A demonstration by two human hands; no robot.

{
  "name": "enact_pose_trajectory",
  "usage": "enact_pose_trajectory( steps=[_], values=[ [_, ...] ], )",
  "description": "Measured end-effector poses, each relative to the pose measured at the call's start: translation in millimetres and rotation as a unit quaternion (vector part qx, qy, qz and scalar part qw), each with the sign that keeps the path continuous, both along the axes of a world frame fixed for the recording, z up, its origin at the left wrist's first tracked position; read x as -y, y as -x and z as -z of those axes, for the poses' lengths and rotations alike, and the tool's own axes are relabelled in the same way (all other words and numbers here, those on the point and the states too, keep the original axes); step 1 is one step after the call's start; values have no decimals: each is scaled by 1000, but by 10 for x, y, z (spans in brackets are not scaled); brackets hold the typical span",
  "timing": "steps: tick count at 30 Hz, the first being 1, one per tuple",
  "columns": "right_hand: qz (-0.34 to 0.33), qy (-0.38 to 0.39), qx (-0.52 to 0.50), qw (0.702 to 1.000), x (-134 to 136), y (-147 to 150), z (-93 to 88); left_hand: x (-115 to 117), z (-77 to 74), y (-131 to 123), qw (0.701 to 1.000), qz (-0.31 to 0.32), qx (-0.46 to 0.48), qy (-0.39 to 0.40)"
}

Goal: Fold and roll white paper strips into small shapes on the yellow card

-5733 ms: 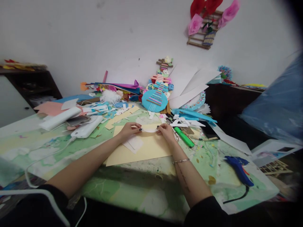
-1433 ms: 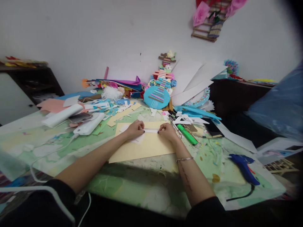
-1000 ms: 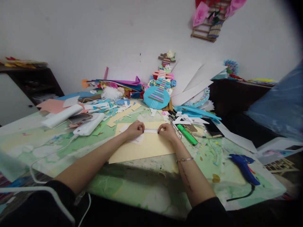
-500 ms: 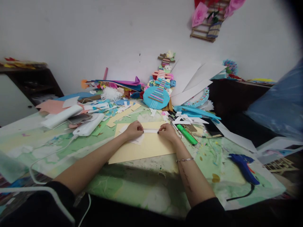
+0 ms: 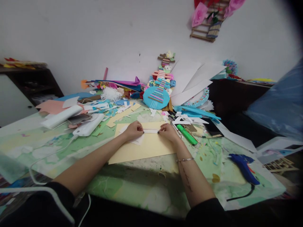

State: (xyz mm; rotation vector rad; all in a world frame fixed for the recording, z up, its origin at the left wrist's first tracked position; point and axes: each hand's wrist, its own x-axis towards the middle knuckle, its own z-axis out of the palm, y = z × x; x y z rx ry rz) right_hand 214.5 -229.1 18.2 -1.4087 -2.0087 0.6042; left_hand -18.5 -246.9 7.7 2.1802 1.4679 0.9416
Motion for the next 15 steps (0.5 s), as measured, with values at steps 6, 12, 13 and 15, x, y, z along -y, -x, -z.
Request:
enact_pose_trajectory(
  steps=[6, 12, 13, 15],
  values=[
    [0, -7, 9, 1000, 5, 16, -7, -34, 36, 14, 1000, 5, -8, 13],
    [9, -13, 21, 1000, -12, 35, 15, -36, 19, 2, 1000, 6, -18, 24],
    [11, -14, 22, 1000, -14, 39, 22, -34, 14, -2, 999, 4, -20, 25],
    [16, -15, 25, 999, -18, 47, 37, -31, 9, -10, 999, -1, -22, 26]
  ],
)
